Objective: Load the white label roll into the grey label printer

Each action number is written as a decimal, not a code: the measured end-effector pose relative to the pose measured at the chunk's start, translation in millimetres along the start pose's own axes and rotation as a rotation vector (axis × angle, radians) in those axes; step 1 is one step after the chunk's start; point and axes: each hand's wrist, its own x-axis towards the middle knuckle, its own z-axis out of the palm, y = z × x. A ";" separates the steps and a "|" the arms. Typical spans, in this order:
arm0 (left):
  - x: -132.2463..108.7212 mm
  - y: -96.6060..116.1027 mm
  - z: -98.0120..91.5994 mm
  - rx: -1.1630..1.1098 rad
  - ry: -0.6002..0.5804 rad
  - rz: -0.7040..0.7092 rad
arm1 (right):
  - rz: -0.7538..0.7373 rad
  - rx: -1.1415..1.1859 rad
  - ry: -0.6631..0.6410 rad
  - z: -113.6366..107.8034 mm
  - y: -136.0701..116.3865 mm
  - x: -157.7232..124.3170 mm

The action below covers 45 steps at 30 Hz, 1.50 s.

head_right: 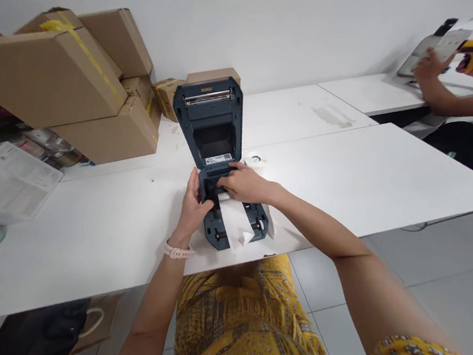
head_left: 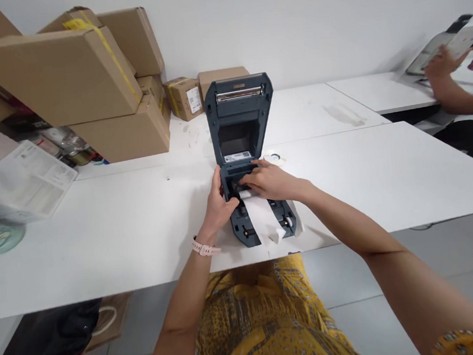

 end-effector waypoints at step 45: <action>0.9 2.7 -4.5 0.045 -0.004 0.044 | 0.548 1.089 0.451 85.2 82.8 -135.2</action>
